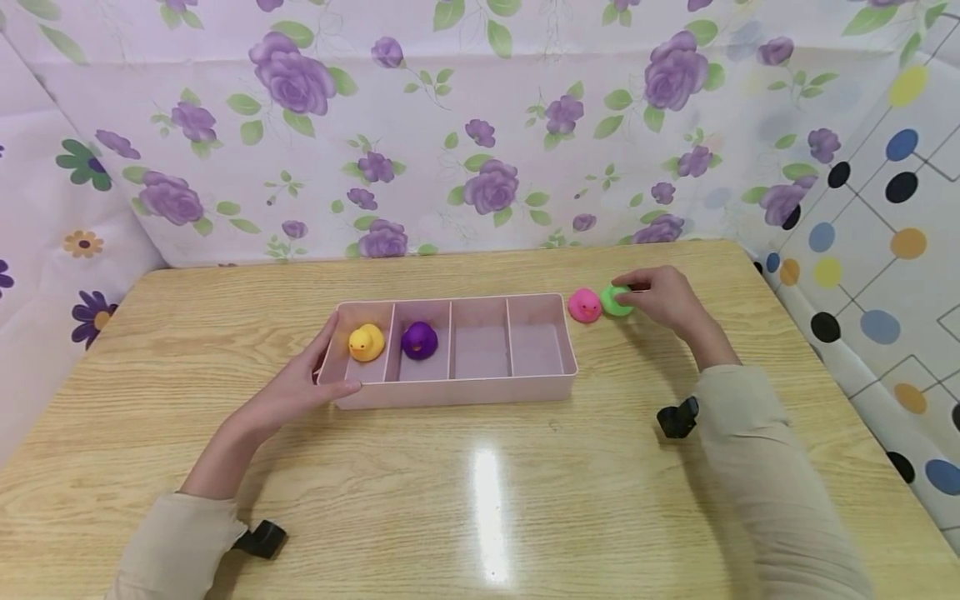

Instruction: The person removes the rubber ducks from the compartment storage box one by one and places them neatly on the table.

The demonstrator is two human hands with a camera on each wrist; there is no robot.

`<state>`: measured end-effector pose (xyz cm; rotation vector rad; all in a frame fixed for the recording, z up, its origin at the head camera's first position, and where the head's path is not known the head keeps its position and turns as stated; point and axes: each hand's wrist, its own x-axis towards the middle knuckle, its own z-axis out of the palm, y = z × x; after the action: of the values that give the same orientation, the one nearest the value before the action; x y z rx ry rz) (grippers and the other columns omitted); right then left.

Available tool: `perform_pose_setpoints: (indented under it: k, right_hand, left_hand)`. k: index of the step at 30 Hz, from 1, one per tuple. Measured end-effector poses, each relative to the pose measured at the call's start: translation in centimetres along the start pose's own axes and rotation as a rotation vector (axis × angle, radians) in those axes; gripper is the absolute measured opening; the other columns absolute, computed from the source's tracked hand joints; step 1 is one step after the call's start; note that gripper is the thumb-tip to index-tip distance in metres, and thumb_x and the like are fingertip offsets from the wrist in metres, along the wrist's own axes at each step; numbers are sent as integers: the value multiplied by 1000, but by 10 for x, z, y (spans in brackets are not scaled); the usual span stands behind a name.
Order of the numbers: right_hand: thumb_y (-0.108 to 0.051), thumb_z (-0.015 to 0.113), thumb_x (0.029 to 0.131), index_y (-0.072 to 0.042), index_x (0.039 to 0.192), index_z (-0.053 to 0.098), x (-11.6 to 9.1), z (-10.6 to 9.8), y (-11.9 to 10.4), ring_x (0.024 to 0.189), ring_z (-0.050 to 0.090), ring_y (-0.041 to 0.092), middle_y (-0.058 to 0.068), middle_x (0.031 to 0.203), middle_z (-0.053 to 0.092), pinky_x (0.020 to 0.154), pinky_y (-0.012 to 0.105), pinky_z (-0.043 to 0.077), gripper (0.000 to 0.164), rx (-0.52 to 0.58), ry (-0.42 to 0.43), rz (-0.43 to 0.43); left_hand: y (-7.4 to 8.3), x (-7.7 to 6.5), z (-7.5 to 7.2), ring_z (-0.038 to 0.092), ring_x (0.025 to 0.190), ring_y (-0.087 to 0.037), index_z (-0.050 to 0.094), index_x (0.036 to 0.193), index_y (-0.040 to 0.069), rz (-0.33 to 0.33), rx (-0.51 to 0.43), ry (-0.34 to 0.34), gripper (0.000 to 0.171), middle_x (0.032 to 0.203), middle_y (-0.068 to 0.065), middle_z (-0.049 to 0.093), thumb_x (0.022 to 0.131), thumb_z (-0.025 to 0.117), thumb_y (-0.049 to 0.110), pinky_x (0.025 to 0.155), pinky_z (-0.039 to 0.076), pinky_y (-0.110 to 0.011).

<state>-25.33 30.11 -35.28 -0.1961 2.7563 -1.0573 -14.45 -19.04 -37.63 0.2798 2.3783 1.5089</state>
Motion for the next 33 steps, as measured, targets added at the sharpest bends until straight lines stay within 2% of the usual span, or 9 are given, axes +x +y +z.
perform_pose_setpoints:
  k: [9, 14, 26, 33]
  right_hand:
    - [-20, 65, 94, 3, 129, 59, -1, 0, 7, 121, 48, 39, 27, 130, 55, 97, 53, 40, 43, 0, -19, 0]
    - [-21, 64, 95, 3, 131, 58, -1, -1, 12, 123, 46, 37, 26, 132, 53, 98, 53, 39, 44, 38, -47, 0]
    - [-21, 63, 95, 1, 134, 56, -1, -4, 15, 126, 43, 37, 25, 135, 51, 101, 54, 37, 45, 53, -83, 0]
    - [-25, 63, 96, 1, 135, 55, -2, -5, 15, 130, 39, 38, 25, 138, 48, 102, 55, 35, 48, 70, -78, 8]
  left_hand:
    - [1, 0, 0, 8, 143, -39, -7, 155, 32, 4, 2, 1, 105, 159, -21, 3, 87, 74, 34, 108, 23, -59]
    - [1, 0, 0, 8, 144, -38, -6, 155, 33, -1, -5, 3, 105, 159, -19, 2, 86, 74, 34, 108, 24, -58]
    - [1, -1, 1, 6, 144, -35, -6, 154, 36, -15, 2, 5, 105, 160, -16, 2, 86, 74, 36, 109, 20, -60]
    - [1, -1, 1, 7, 144, -37, -6, 155, 34, 1, 14, 12, 104, 159, -18, 2, 87, 73, 34, 109, 20, -59]
